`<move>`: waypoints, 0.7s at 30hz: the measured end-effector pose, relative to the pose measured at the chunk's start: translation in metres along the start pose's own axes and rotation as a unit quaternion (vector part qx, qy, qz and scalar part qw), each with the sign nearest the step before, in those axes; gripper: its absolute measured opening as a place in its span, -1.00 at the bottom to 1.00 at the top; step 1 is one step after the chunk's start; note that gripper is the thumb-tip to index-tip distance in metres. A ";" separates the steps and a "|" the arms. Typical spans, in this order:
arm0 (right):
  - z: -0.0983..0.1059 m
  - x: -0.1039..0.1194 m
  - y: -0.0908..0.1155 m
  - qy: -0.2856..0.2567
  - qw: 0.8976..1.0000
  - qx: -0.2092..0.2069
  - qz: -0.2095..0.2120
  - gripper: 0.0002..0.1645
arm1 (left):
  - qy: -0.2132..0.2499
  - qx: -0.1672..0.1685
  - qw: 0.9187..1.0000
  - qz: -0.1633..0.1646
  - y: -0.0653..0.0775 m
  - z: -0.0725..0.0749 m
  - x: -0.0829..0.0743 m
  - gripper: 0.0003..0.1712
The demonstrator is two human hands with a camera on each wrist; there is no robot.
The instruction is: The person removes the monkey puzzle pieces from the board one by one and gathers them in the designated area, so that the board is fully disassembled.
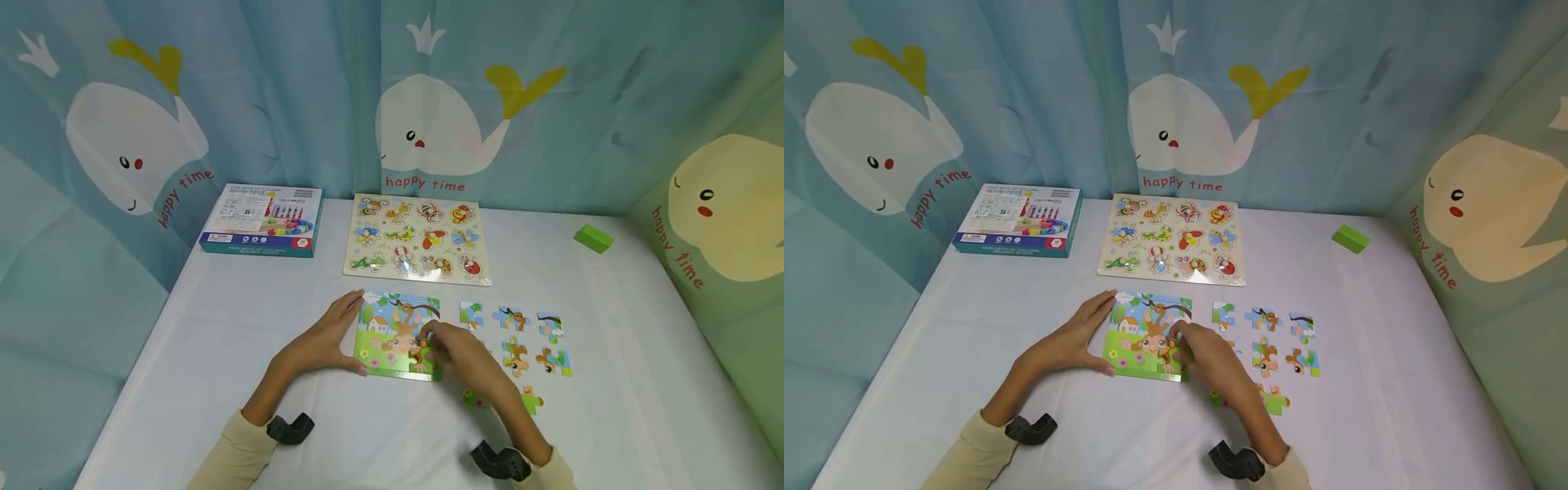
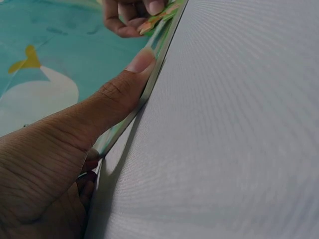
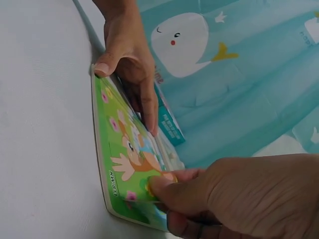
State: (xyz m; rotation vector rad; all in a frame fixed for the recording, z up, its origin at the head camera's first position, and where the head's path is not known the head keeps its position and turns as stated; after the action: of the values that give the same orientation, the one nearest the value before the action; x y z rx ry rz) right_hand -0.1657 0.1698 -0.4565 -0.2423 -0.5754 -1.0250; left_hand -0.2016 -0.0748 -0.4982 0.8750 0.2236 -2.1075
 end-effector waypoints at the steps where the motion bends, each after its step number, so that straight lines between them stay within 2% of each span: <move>1: 0.001 0.000 0.000 -0.009 1.000 -0.002 0.006 -0.71 | -0.001 0.001 1.000 0.000 0.000 0.000 0.000 0.53; 4: 0.002 -0.002 0.001 -0.047 0.999 -0.004 0.014 -0.76 | -0.002 0.001 1.000 -0.001 0.000 0.000 0.001 0.53; 10: 0.004 -0.005 0.002 -0.097 0.995 -0.003 -0.009 -0.96 | 0.000 -0.004 1.000 -0.008 0.001 -0.001 0.003 0.54; 17: 0.009 -0.007 0.008 -0.126 0.992 -0.018 -0.024 -0.93 | 0.013 -0.004 1.000 -0.006 0.002 -0.002 0.002 0.55; 21: 0.011 -0.011 0.012 -0.172 0.984 -0.034 -0.038 -0.90 | 0.012 -0.005 1.000 -0.006 0.001 -0.002 0.002 0.54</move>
State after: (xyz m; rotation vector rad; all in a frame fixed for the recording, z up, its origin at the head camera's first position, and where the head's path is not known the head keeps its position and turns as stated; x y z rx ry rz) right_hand -0.1636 0.1892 -0.4524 -0.4662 -0.8683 -1.0850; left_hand -0.2001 -0.0757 -0.5009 0.8958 0.2535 -2.1063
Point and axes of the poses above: each hand's wrist, its own y-axis away from the middle knuckle, its own z-axis out of the back of the hand, x = y × z, the point moved 4 cm from there along -y, towards the middle knuckle, and after that the axes turned 6 degrees about x, right-handed, at the moved point
